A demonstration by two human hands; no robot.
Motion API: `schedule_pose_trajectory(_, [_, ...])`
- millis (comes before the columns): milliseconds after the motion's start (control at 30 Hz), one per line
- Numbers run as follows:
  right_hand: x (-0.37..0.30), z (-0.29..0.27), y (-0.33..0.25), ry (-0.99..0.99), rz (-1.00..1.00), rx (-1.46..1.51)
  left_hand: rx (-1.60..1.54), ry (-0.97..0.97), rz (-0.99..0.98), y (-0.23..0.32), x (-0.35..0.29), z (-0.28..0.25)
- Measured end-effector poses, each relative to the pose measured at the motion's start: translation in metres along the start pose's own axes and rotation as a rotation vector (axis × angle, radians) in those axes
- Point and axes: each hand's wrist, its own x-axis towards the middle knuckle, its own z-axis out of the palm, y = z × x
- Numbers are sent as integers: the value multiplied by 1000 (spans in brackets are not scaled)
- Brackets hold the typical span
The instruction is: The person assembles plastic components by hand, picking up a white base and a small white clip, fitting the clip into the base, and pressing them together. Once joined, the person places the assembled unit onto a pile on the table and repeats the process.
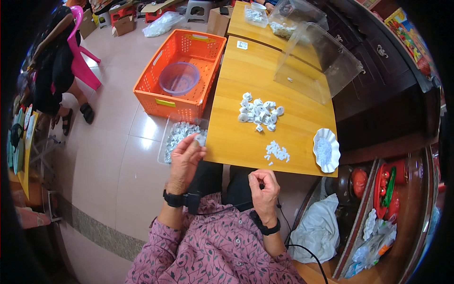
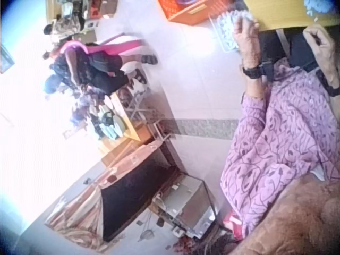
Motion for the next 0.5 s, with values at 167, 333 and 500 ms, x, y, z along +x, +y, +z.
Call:
schedule_pose_trajectory(167, [-1,-3,2,-19,40,-25,130,333,83,3,32,-62])
schedule_pose_trajectory(333, [0,-7,8,6,42,-43,193,444,118,0,60,-96])
schedule_pose_trajectory(500, [-1,-12,26,71,63,-44,326,449,158,-2,67,-65])
